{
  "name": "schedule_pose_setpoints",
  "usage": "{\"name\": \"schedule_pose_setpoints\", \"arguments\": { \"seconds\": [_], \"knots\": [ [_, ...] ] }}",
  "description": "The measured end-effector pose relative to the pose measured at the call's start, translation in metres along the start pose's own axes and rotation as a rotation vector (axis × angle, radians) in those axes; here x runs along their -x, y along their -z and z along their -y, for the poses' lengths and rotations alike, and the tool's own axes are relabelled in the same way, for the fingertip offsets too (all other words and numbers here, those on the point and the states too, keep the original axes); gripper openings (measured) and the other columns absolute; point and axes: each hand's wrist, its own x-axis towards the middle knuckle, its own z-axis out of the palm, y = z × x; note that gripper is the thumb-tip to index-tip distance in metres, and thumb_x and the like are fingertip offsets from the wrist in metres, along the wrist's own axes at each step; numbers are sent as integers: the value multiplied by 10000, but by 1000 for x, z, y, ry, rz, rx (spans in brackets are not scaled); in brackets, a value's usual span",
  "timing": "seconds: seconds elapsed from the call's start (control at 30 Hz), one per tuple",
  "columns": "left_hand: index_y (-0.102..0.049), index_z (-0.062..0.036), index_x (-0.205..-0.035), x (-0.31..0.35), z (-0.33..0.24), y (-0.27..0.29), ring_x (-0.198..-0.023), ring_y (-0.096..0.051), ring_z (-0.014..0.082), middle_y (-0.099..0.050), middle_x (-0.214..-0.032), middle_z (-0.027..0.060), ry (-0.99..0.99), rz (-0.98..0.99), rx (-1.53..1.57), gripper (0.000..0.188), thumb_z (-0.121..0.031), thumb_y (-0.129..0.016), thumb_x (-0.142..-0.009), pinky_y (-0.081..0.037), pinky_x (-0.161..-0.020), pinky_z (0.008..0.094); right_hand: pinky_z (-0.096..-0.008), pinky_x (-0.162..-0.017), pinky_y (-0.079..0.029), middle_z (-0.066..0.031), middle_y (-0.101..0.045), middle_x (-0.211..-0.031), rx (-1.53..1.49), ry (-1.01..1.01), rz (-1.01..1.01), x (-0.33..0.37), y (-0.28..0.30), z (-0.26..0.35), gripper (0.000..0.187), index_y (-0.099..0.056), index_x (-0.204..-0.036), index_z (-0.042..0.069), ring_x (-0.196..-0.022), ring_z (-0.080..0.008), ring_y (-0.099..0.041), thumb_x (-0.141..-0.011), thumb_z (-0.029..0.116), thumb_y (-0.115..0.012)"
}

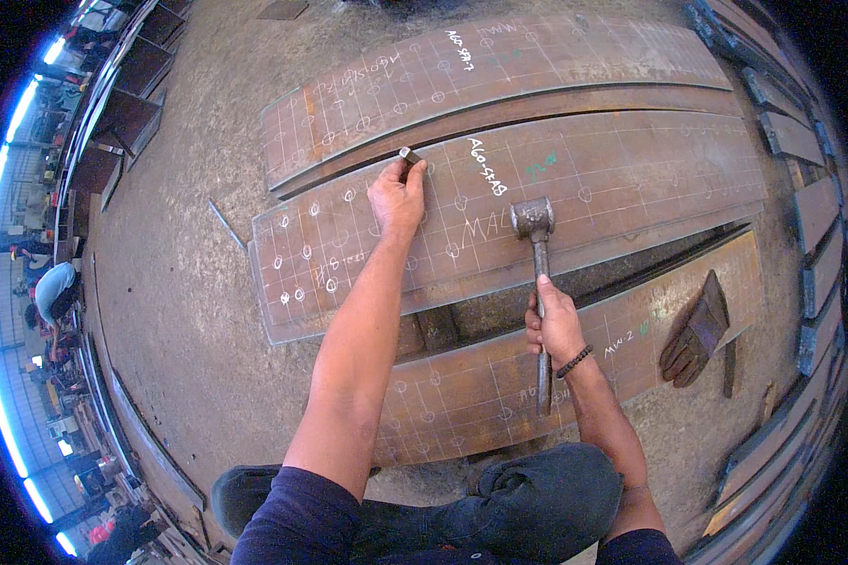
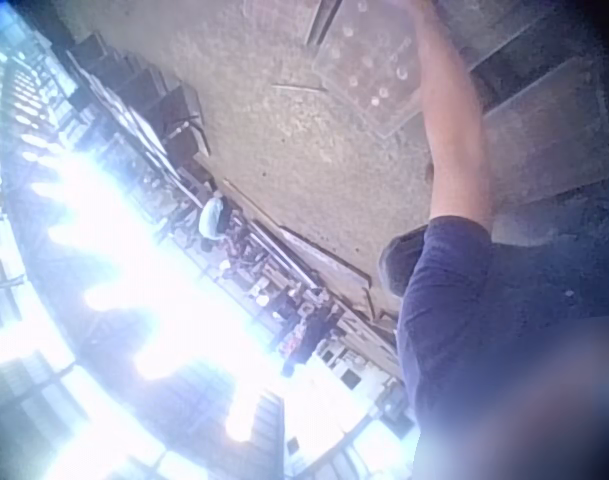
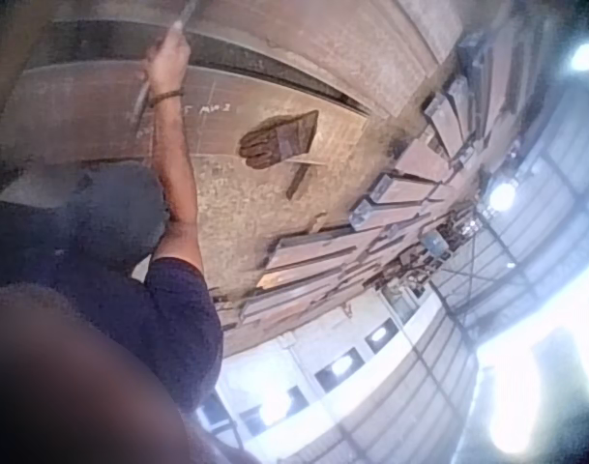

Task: The person sits on the floor and uses a center punch and hammer to mark pre-drawn circles on several flat metal sheets. The person repeatedly positions the punch on marked spots and strikes it to create indentations.

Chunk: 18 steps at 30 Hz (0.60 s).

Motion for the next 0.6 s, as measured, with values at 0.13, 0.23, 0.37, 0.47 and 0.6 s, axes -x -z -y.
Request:
{"name": "schedule_pose_setpoints", "arguments": {
  "seconds": [0.13, 0.23, 0.37, 0.47, 0.6],
  "knots": [
    [-726, -30, -982, 0, 0, 0, -763, -684, 186, -731, -845, 110, -18, -2, -2, 309, -294, -730, -821, -514, -740, 330, -254, -336, -286, 31, -349, -540, -6, -10, -10, 0, -1, 0, 438, -449, -832, 132, -379, -70, -309, -979, 543, -410],
    [-723, -27, -985, 0, -1, 1, -769, -689, 196, -731, -852, 118, -34, -9, -14, 315, -295, -731, -820, -518, -742, 337, -272, -336, -306, 11, -366, -544, -15, -15, -6, 0, 0, 0, 438, -454, -838, 113, -382, -94, -333, -985, 524, -417],
    [-709, -24, -959, 1, -1, 0, -784, -684, 256, -706, -859, 153, -50, -8, 0, 283, -275, -713, -826, -516, -736, 363, -282, -342, -319, -4, -384, -549, 7, 10, -3, -5, 5, -7, 441, -452, -835, 106, -386, -108, -351, -984, 520, -423],
    [-697, -27, -942, 3, 0, -1, -792, -669, 294, -683, -854, 165, -110, -4, 7, 245, -244, -702, -829, -512, -728, 385, -359, -391, -360, -102, -472, -567, 198, 172, -73, -12, 6, -15, 461, -476, -816, 56, -407, -219, -437, -984, 483, -445],
    [-679, -29, -937, 2, 3, -2, -795, -638, 323, -651, -836, 154, -268, -13, -47, 209, -205, -700, -824, -503, -723, 407, -438, -503, -407, -232, -542, -642, 681, 647, -228, -11, -12, -4, 468, -517, -806, -8, -517, -368, -530, -979, 426, -476]
  ]
}}
